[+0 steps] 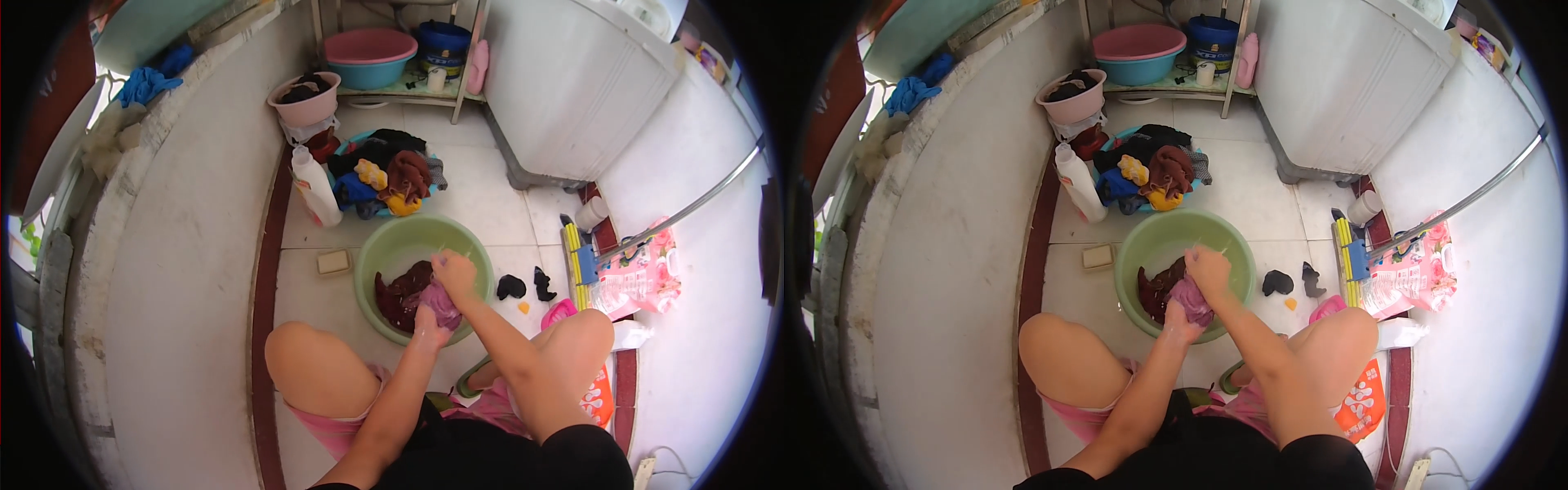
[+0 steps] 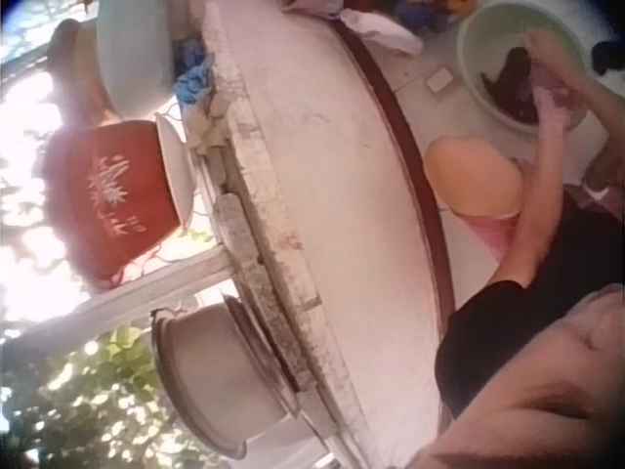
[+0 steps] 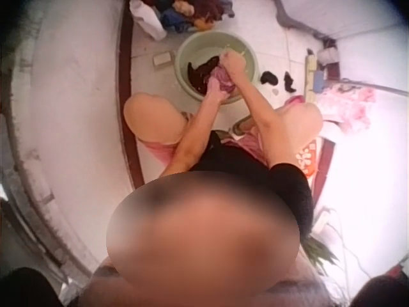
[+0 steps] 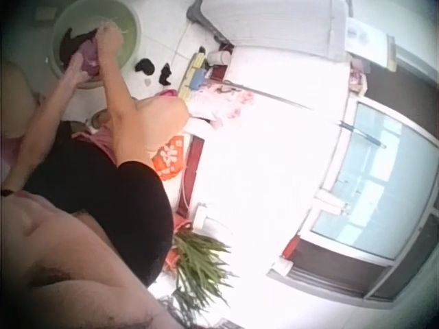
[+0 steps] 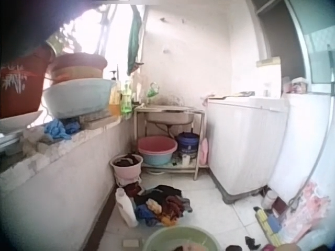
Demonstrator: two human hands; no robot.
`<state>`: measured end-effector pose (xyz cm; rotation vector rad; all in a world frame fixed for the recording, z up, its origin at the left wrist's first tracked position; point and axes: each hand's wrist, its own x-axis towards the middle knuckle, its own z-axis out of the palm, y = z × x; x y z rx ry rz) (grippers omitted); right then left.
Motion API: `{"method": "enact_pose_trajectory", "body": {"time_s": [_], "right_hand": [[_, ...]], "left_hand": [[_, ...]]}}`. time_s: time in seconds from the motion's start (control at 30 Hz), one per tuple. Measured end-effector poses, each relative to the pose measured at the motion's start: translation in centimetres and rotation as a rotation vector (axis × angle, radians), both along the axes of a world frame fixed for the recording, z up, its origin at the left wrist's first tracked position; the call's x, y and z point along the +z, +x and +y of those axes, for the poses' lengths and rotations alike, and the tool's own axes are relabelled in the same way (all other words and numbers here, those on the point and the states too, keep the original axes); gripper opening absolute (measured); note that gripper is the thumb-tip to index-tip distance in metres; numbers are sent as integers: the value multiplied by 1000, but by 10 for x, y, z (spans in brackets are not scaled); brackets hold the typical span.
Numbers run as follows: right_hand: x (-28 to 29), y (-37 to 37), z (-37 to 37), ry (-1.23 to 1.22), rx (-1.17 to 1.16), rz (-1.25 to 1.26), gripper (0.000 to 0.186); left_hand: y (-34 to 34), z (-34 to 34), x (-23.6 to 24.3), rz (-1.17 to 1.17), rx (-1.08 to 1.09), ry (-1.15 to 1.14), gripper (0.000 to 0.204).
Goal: The person hand washes clothes by rubbing a bar of soap onto garments, scrubbing and wringing them, and washing them in a basin of water.
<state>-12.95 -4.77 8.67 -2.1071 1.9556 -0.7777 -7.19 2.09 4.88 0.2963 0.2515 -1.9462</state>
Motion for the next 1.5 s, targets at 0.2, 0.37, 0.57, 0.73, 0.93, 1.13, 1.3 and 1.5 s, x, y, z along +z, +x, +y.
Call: {"method": "enact_pose_trajectory", "body": {"time_s": [0.2, 0.37, 0.57, 0.73, 0.93, 1.13, 1.3, 1.5], "right_hand": [[33, 51, 102, -180, 459, -227, 29], [2, -6, 23, 43, 3, 102, 25], [33, -16, -4, -320, -22, -75, 29], [19, 29, 115, -84, 604, -163, 17], [7, 4, 24, -85, 137, -86, 24], [39, 56, 73, -71, 455, -207, 20], [7, 34, 61, -42, 337, -241, 19], [19, 23, 39, 1, 183, -81, 25]], "left_hand": [[24, 22, -41, 268, 528, -485, 37], [3, 14, 22, -199, -28, 122, 40], [9, 10, 57, -329, -72, 222, 57], [27, 13, -9, -30, 109, 116, 64], [-2, 9, -2, -85, -100, 23, 44], [37, 10, -27, 138, 250, -604, 33], [19, 9, -49, -155, 48, -186, 32], [25, 9, 12, -135, -25, 38, 30]]}}
